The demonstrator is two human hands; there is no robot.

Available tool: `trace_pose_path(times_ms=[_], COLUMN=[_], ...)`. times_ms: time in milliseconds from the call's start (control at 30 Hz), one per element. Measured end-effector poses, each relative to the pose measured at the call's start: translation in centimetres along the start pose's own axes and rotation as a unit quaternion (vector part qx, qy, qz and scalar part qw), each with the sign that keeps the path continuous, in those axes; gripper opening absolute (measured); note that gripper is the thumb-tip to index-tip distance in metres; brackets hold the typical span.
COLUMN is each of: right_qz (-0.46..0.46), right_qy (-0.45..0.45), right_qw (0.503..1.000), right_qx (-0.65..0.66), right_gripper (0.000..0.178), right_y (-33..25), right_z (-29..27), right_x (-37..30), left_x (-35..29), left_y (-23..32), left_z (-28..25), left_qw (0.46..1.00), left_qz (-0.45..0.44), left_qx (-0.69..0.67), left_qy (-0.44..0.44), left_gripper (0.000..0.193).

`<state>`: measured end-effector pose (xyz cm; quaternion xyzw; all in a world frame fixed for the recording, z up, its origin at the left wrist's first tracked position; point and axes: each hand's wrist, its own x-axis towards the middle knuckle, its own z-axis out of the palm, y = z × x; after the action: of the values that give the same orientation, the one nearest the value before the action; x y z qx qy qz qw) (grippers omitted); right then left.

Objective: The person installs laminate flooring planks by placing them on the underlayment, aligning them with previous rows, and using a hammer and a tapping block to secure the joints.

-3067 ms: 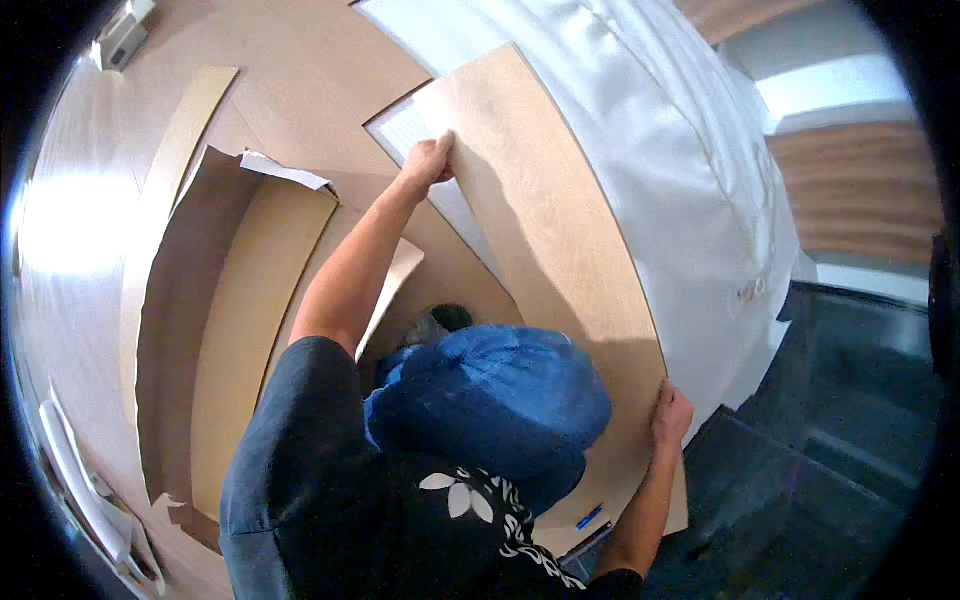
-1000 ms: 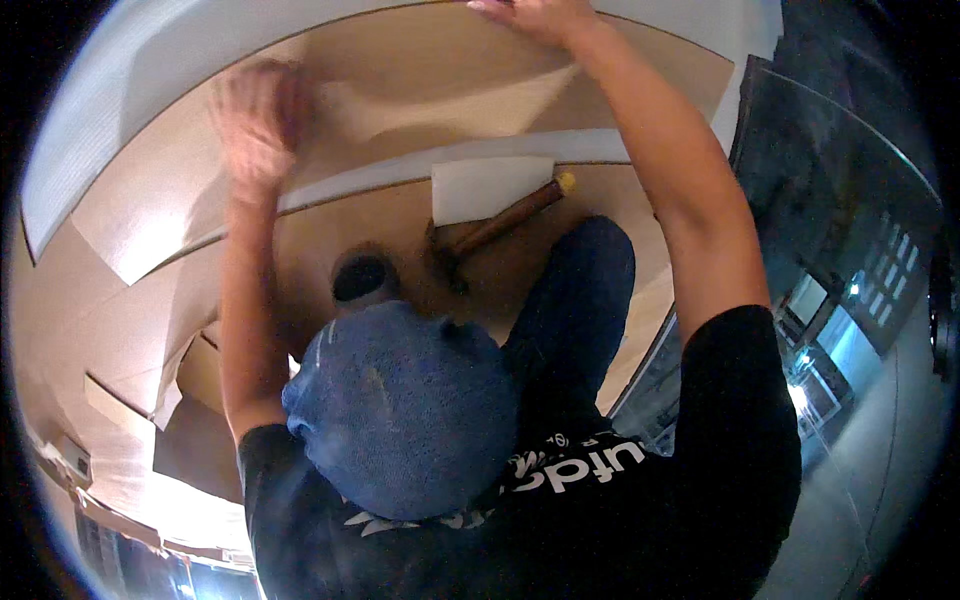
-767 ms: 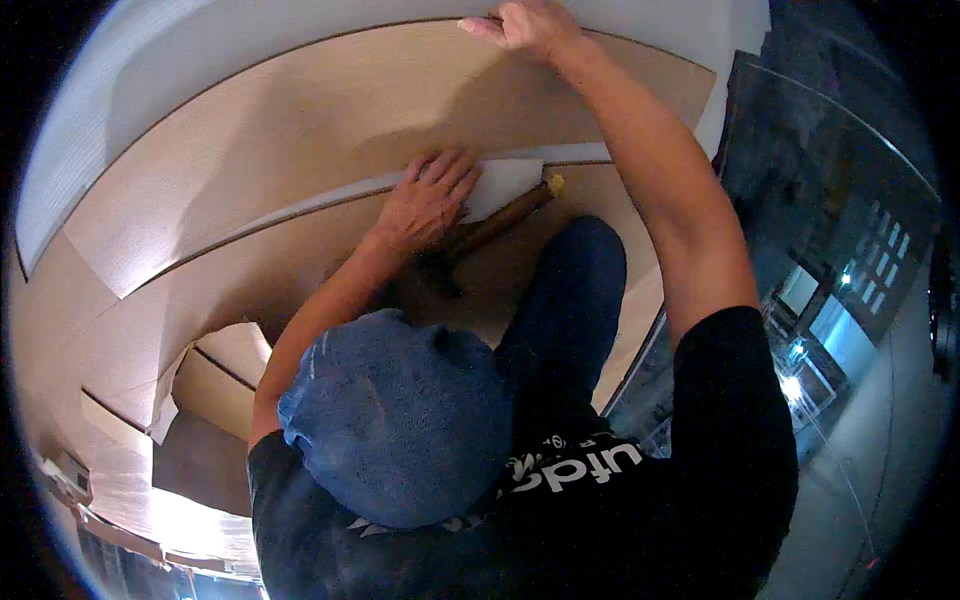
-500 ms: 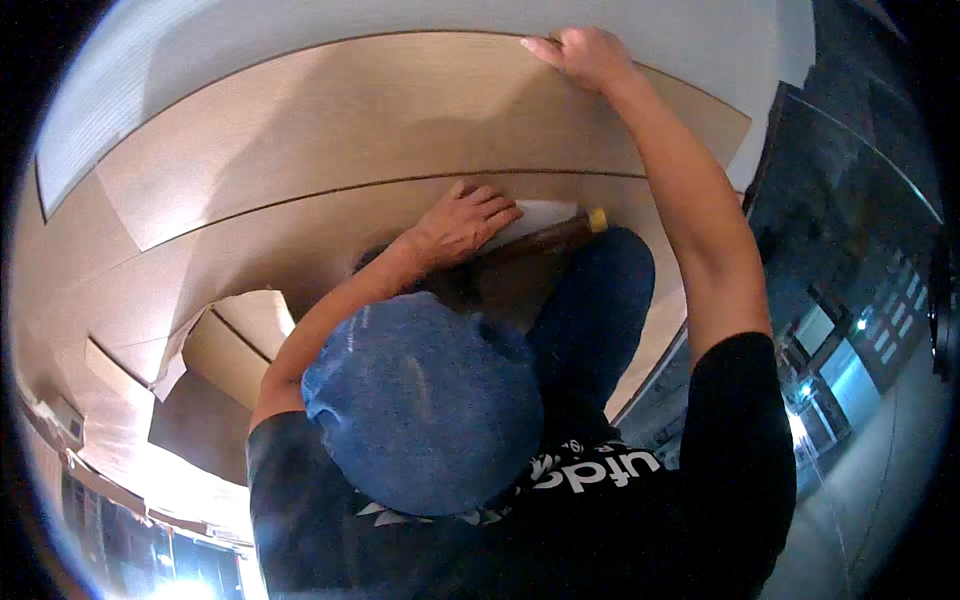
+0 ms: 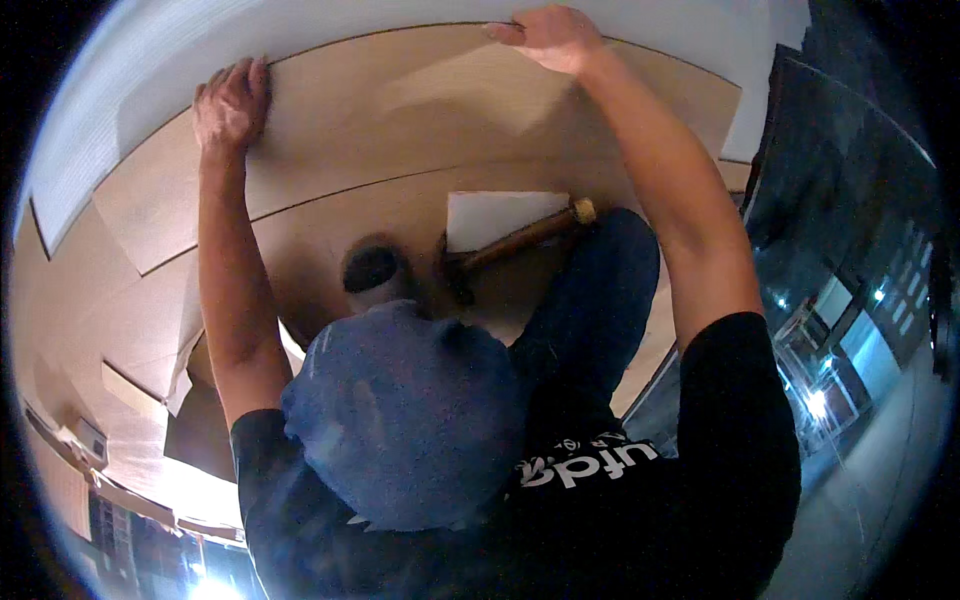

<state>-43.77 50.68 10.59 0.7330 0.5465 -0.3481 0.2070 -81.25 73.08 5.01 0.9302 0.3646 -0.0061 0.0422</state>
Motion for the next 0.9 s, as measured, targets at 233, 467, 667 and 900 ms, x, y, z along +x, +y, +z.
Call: trace_pose_path(times_ms=[233,467,667,900], right_qz=[-0.031,0.087,0.064,0.047], right_qy=[0.102,0.293,0.395,0.509], right_qw=[0.992,0.948,0.911,0.857], right_qx=[0.075,0.092,0.094,0.072], right_gripper=[0.068,0.058,0.053,0.039], right_y=[0.3,2.9,5.1,2.9], right_z=[2.2,5.5,7.5,6.8], right_x=[0.8,0.0,-1.5,-1.9], left_x=[0.1,-0.2,-0.1,-1.4], left_y=[-6.0,-5.7,-5.2,-8.1], left_z=[6.8,6.0,5.3,2.1], left_qw=[0.999,0.999,0.997,0.996], left_qz=[0.015,0.033,0.033,0.067], left_qx=[-0.04,-0.013,-0.072,-0.006], left_qy=[0.002,-0.032,0.003,0.059], left_gripper=[0.048,0.045,0.041,0.037])
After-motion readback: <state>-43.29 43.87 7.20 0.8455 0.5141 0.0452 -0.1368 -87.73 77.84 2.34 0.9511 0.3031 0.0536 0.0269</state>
